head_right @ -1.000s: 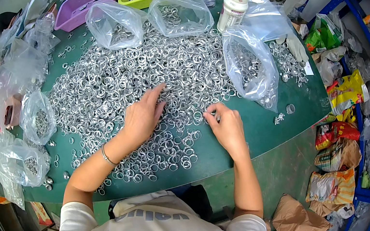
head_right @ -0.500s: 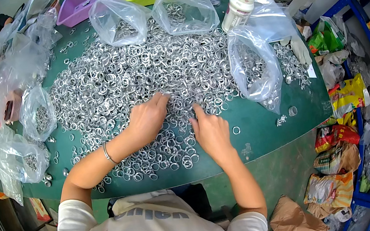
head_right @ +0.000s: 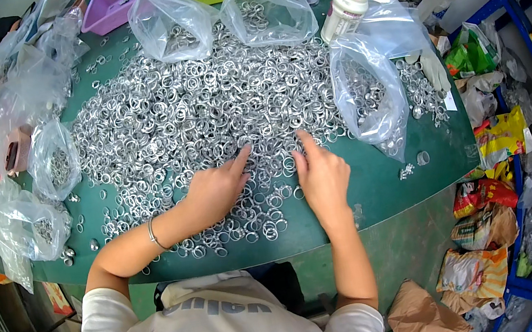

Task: The person picks up metal rings from a large pile on a table and places them into a plastic bag by hand.

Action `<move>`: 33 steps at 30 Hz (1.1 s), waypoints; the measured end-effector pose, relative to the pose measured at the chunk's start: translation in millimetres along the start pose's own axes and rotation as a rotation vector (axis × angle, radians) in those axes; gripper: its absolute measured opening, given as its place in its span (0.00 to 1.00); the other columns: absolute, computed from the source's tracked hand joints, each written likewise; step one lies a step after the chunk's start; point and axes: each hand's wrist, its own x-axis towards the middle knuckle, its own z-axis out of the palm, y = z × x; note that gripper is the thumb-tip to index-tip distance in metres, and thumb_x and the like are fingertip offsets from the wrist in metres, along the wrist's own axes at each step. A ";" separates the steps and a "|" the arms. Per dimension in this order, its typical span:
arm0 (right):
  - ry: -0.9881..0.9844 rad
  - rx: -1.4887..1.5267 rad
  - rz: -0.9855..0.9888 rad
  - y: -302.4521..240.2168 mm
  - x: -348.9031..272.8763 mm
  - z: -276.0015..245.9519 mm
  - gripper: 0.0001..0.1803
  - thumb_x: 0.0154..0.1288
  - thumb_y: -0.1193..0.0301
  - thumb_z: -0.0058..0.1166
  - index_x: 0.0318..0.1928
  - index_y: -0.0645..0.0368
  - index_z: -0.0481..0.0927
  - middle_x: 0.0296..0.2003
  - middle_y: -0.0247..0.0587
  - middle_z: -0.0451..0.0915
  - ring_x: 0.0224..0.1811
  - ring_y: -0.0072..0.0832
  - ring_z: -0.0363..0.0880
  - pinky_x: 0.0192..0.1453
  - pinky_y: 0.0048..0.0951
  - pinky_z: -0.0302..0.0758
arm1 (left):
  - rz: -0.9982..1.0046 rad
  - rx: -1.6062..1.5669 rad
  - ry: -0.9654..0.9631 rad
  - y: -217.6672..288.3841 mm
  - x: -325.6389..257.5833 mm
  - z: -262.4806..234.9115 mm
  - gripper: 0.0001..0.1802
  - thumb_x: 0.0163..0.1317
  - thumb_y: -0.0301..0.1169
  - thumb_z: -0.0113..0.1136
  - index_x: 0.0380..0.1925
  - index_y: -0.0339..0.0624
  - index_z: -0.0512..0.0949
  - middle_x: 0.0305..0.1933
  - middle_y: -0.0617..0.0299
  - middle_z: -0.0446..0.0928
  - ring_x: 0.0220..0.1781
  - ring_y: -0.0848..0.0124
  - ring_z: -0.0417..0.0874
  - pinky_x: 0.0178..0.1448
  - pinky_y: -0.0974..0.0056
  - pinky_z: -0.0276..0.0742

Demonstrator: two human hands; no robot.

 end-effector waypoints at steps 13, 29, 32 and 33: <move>0.024 0.108 0.227 29.8 -15.4 -16.1 0.05 0.56 0.70 0.60 0.31 0.58 0.81 0.18 0.43 0.76 0.18 0.40 0.75 0.24 0.36 0.69 | -0.015 -0.086 0.065 -8.8 -6.4 -4.8 0.14 0.59 0.32 0.56 0.46 0.42 0.73 0.31 0.54 0.79 0.23 0.55 0.80 0.24 0.56 0.75; -0.005 0.014 0.070 21.2 -37.8 -9.5 0.09 0.56 0.69 0.60 0.36 0.54 0.76 0.22 0.40 0.77 0.21 0.41 0.76 0.25 0.39 0.69 | 0.092 -0.134 0.129 -4.5 -4.0 1.3 0.11 0.58 0.30 0.57 0.42 0.43 0.75 0.29 0.58 0.77 0.23 0.56 0.79 0.24 0.57 0.75; -0.064 -0.013 0.008 22.0 -41.0 -9.8 0.08 0.57 0.68 0.59 0.36 0.55 0.76 0.25 0.41 0.78 0.22 0.42 0.76 0.24 0.40 0.69 | 0.198 -0.134 0.075 10.9 12.9 6.7 0.12 0.56 0.27 0.57 0.42 0.42 0.76 0.28 0.59 0.75 0.24 0.58 0.80 0.24 0.57 0.75; -0.057 -0.019 -0.013 24.8 -42.3 -7.9 0.08 0.57 0.68 0.59 0.35 0.55 0.76 0.25 0.41 0.78 0.23 0.42 0.76 0.24 0.40 0.69 | 0.231 -0.132 0.048 18.4 21.6 9.5 0.13 0.55 0.26 0.57 0.42 0.42 0.76 0.28 0.59 0.74 0.25 0.58 0.80 0.24 0.57 0.75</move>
